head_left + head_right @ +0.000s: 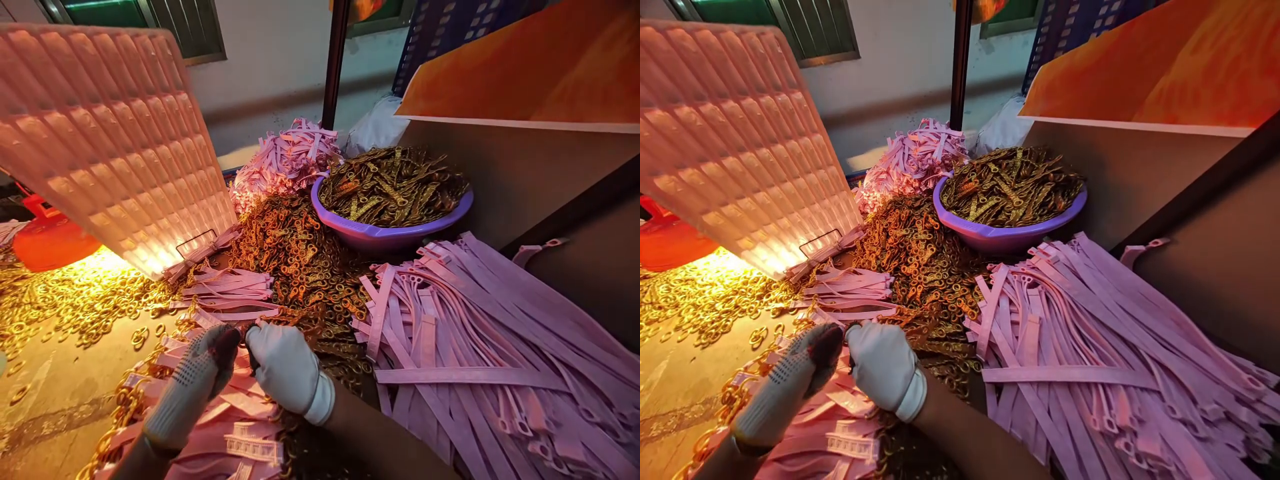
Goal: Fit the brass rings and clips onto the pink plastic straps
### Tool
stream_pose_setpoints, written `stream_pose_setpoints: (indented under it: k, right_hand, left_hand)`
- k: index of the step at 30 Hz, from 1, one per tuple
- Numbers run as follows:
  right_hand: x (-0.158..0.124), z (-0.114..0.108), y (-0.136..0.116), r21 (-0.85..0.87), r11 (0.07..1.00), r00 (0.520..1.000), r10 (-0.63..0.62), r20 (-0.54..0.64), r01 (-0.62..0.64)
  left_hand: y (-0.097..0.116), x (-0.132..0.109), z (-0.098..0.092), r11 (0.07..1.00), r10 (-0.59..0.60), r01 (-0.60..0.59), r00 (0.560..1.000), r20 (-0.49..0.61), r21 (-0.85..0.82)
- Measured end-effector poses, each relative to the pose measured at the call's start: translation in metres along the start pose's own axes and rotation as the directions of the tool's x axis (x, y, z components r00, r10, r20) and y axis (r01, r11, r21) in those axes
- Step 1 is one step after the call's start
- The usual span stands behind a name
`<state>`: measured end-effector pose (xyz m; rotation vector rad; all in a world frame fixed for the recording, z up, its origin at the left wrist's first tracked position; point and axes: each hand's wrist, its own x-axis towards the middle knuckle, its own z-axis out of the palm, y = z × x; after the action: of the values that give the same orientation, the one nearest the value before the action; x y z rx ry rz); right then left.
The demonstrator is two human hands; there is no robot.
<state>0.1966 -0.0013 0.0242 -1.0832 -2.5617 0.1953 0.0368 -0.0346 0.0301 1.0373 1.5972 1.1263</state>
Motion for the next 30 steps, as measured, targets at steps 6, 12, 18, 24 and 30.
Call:
stream_pose_setpoints:
  k: [6,12,18,24,30]
  right_hand:
    - [-0.009,0.018,-0.003,-0.121,0.992,0.999,0.022,0.040,-0.017]
    - [-0.008,-0.012,-0.007,0.001,1.000,0.990,-0.008,0.142,0.008]
    - [-0.006,-0.013,-0.009,-0.049,0.998,0.969,-0.026,0.244,0.040]
    - [-0.011,-0.003,-0.006,-0.064,0.972,0.953,-0.207,0.223,0.226]
    - [-0.006,-0.017,-0.007,-0.158,0.936,0.945,-0.292,0.145,0.313]
  left_hand:
    - [-0.039,0.003,-0.006,0.860,0.294,-0.325,0.946,0.139,0.392]
    - [-0.038,-0.002,-0.013,0.877,0.307,-0.343,0.938,0.158,0.335]
    - [-0.033,-0.010,-0.018,0.767,0.424,-0.465,0.885,0.195,0.441]
    - [-0.032,-0.013,-0.017,0.785,0.388,-0.474,0.878,0.279,0.400]
    - [-0.049,0.008,-0.045,0.788,0.445,-0.468,0.882,0.156,0.401]
